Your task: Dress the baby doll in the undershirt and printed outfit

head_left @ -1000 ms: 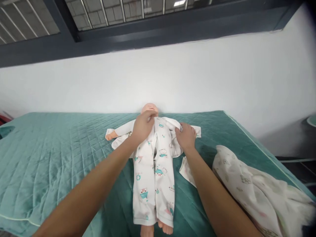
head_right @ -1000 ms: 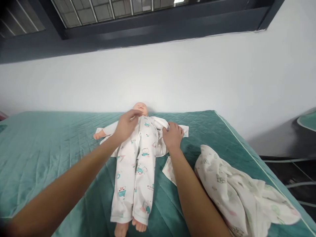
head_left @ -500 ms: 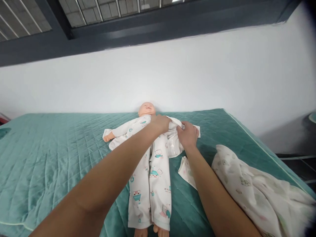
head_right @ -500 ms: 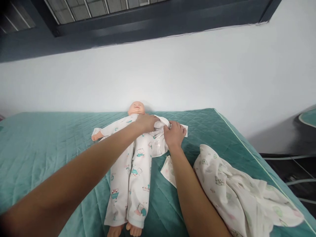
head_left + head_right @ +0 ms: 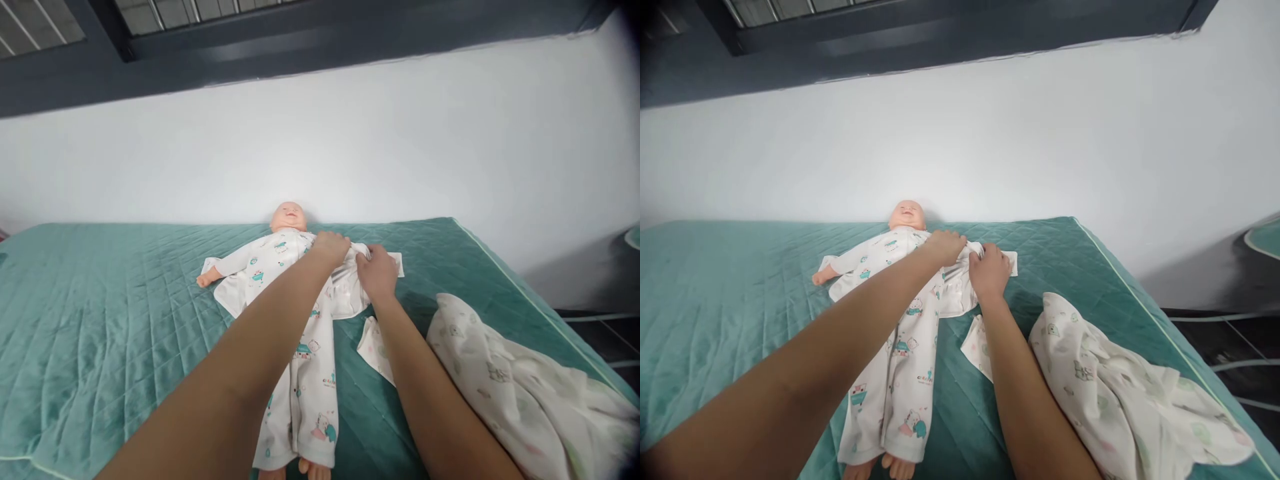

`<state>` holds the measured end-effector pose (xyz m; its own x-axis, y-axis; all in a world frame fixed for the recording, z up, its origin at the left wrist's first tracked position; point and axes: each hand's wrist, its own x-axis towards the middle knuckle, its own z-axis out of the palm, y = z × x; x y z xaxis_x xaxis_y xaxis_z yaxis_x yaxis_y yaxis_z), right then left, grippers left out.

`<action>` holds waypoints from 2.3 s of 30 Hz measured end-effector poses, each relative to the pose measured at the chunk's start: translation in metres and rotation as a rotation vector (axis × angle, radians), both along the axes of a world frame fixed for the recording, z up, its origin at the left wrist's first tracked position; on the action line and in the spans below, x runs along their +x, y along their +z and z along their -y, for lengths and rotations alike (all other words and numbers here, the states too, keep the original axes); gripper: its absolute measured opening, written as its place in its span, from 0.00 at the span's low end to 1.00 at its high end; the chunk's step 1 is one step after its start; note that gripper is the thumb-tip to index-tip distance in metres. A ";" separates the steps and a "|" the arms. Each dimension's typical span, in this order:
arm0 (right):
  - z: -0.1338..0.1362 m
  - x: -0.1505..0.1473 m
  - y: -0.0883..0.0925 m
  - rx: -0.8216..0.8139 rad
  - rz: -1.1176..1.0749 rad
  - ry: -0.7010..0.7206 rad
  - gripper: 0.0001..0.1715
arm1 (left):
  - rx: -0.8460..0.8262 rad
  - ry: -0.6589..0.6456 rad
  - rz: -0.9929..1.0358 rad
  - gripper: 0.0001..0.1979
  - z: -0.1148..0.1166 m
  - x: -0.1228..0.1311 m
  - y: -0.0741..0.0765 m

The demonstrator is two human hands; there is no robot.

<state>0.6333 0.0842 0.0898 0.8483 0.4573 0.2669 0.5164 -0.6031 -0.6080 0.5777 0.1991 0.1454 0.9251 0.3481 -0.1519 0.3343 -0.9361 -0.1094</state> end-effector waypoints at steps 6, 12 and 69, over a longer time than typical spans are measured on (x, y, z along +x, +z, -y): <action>0.001 0.000 0.002 -0.005 0.013 -0.013 0.19 | 0.077 -0.027 0.111 0.20 -0.002 -0.010 -0.005; 0.005 0.005 0.003 0.099 -0.113 -0.026 0.18 | 0.132 -0.063 0.126 0.21 -0.003 -0.023 0.011; -0.036 -0.064 0.022 0.217 -0.112 0.496 0.28 | -0.912 0.498 1.243 0.19 -0.045 -0.208 -0.037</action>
<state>0.5695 0.1198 0.1121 0.5739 0.7539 0.3198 0.6318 -0.1591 -0.7586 0.3699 0.2437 0.1087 0.4568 0.8533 0.2514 0.0617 -0.3123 0.9480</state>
